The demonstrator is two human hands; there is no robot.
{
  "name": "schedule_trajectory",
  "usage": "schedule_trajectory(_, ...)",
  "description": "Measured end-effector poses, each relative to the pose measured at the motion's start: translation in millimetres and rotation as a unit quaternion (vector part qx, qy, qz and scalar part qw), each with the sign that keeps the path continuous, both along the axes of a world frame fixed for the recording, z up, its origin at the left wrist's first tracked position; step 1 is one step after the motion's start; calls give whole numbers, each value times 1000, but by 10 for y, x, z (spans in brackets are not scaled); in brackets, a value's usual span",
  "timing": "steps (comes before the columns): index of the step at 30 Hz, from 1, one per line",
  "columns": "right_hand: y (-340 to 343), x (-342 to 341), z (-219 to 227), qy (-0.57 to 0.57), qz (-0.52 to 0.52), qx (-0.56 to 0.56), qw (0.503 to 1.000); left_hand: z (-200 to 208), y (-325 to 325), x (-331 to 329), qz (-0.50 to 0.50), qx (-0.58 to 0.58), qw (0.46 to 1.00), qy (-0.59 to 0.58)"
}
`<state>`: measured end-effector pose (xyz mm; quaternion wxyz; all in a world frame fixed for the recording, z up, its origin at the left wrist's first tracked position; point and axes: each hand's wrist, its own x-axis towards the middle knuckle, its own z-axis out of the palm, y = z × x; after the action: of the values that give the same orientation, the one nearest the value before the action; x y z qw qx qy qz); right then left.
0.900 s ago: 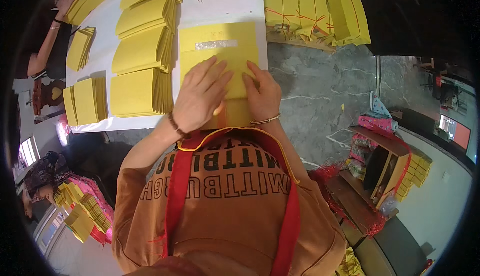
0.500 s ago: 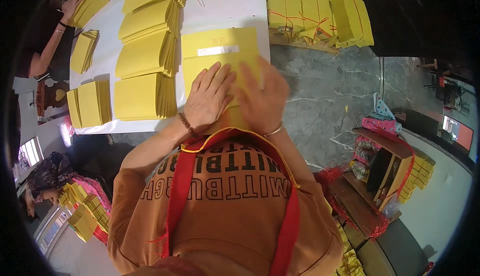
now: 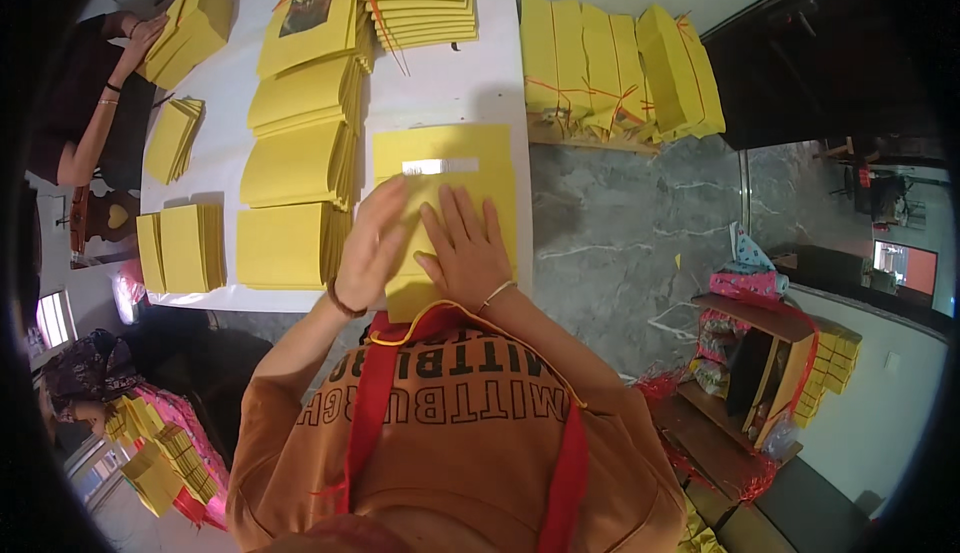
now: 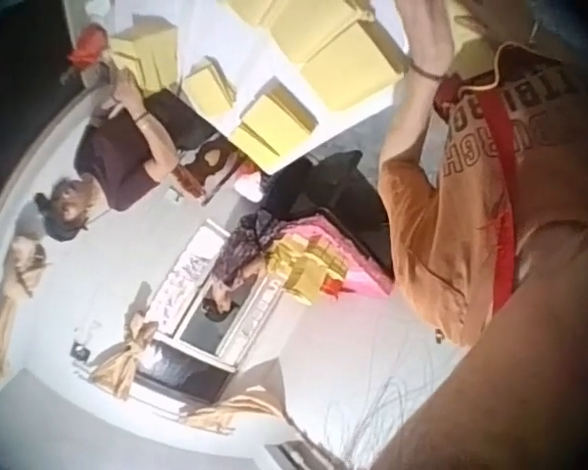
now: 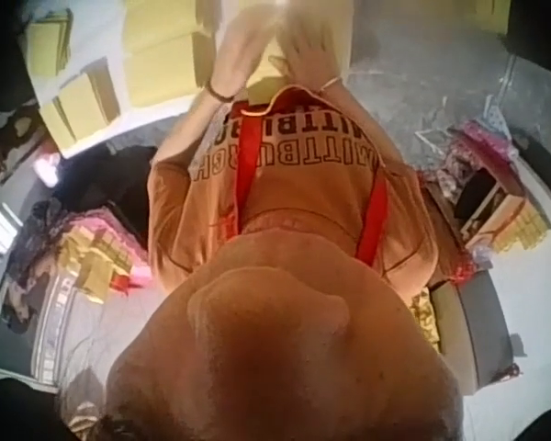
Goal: The recorder is manually folding sheets of yellow joss paper and stacking them.
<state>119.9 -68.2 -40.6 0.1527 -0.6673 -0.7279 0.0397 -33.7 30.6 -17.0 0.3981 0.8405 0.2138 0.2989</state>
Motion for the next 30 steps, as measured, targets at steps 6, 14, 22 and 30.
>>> schedule_trajectory(6, 9, 27, -75, -28, 10, -6, 1000, 16, -114, -26, -36, 188, 937, 291)
schedule_trajectory(14, -163, 412, 80, 39, -22, -66, 997, 3, -102, 35, -30, 207, 917, 340)
schedule_trajectory(22, -157, 415, 37, -40, -28, -56, 997, 41, -157, 81, -40, 269, 897, 348)
schedule_trajectory(30, -337, 526, 31, 50, -44, -69, 995, 79, -245, 55, -49, 319, 898, 298)
